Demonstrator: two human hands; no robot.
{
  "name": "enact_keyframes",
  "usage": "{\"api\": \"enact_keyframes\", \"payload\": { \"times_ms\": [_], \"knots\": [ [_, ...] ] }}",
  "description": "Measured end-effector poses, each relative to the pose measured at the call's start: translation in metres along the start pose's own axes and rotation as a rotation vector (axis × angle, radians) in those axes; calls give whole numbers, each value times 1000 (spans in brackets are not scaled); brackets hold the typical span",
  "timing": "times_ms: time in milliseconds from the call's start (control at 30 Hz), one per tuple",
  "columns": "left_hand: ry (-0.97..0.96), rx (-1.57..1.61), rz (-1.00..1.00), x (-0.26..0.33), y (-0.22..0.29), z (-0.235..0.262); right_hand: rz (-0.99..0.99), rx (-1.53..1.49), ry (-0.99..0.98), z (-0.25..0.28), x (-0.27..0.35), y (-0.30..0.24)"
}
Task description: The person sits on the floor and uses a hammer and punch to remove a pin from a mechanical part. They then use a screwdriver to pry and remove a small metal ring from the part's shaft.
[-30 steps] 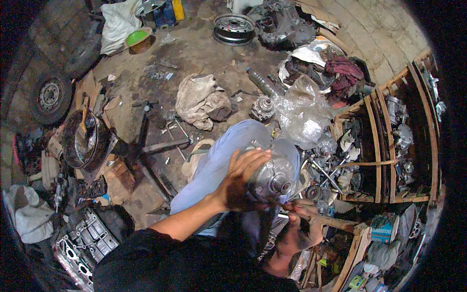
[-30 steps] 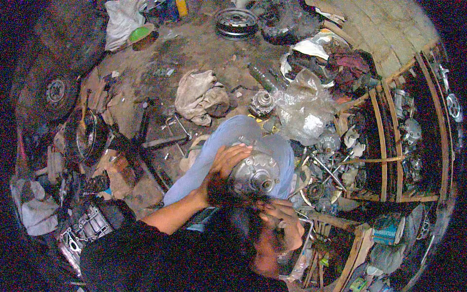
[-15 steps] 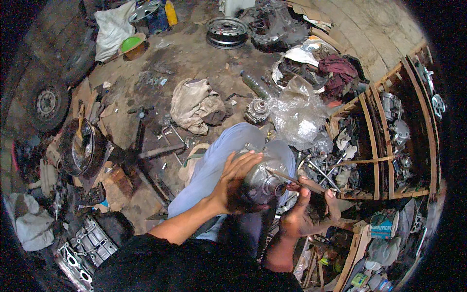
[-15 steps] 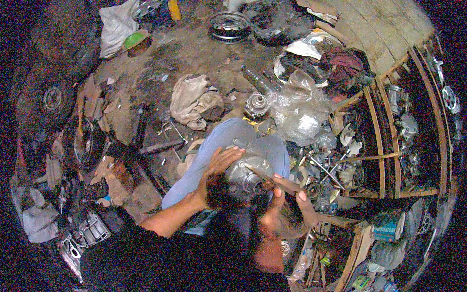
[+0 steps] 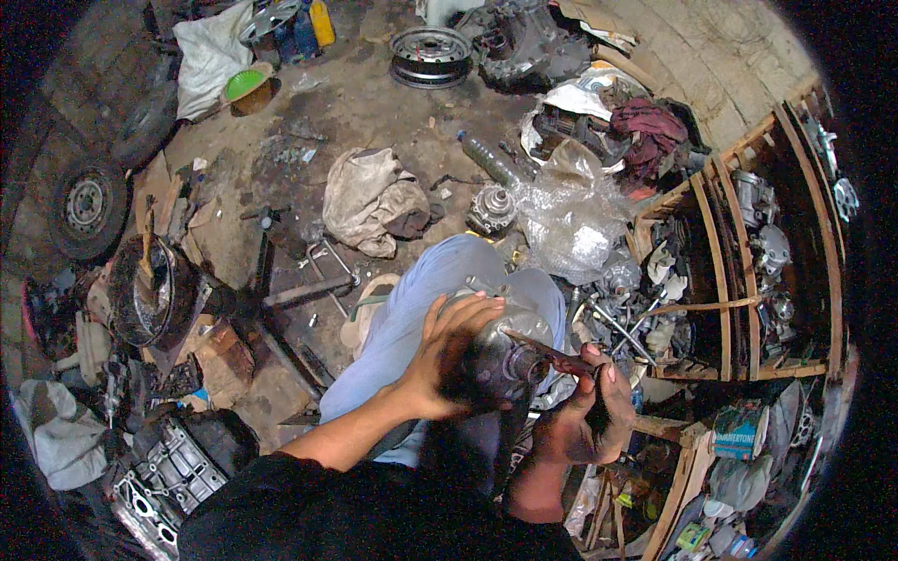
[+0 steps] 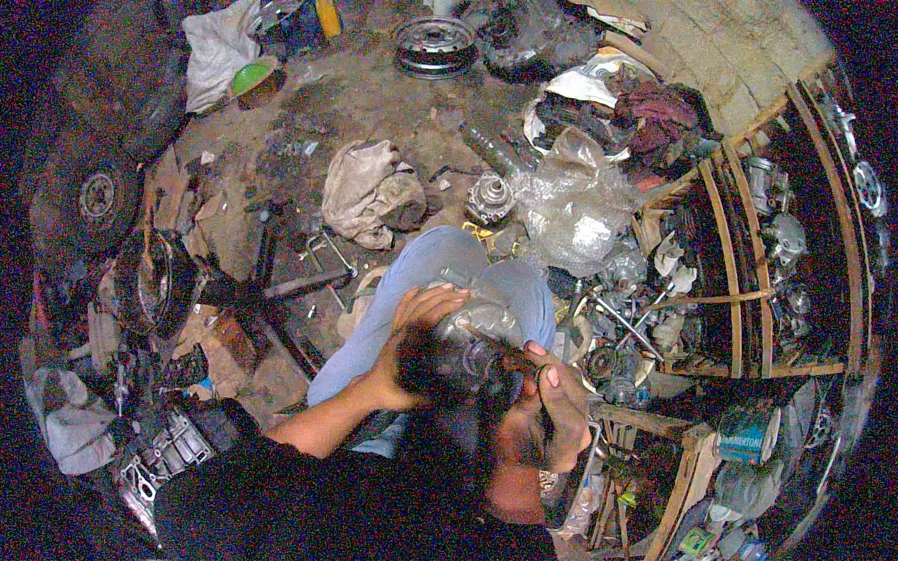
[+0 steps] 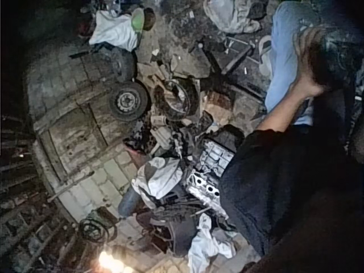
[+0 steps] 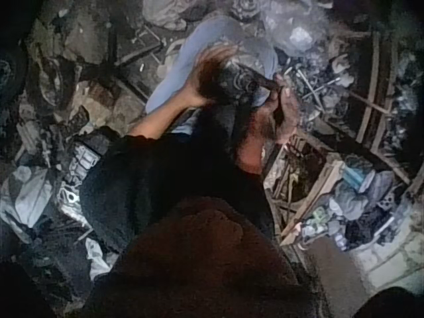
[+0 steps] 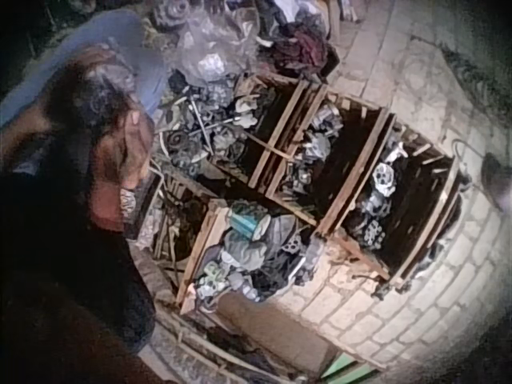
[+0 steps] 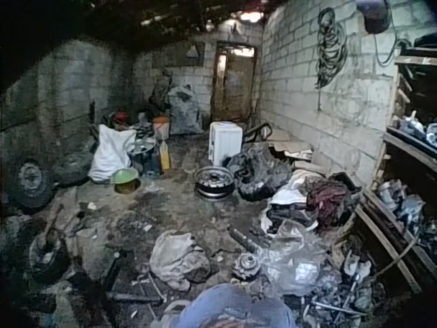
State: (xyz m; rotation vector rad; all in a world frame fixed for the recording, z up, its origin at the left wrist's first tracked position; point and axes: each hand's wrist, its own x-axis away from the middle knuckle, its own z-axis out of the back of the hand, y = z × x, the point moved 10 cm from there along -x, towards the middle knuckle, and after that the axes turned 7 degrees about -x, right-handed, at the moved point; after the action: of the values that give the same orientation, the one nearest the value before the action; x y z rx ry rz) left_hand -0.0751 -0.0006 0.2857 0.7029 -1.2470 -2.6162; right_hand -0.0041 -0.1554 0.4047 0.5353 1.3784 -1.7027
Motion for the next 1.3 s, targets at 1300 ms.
{"api": "enact_keyframes", "payload": {
  "times_ms": [1300],
  "knots": [
    [49, -183, -47, -3, 1, -5, -151, 16, 10, 17, -7, -2]
  ]
}}
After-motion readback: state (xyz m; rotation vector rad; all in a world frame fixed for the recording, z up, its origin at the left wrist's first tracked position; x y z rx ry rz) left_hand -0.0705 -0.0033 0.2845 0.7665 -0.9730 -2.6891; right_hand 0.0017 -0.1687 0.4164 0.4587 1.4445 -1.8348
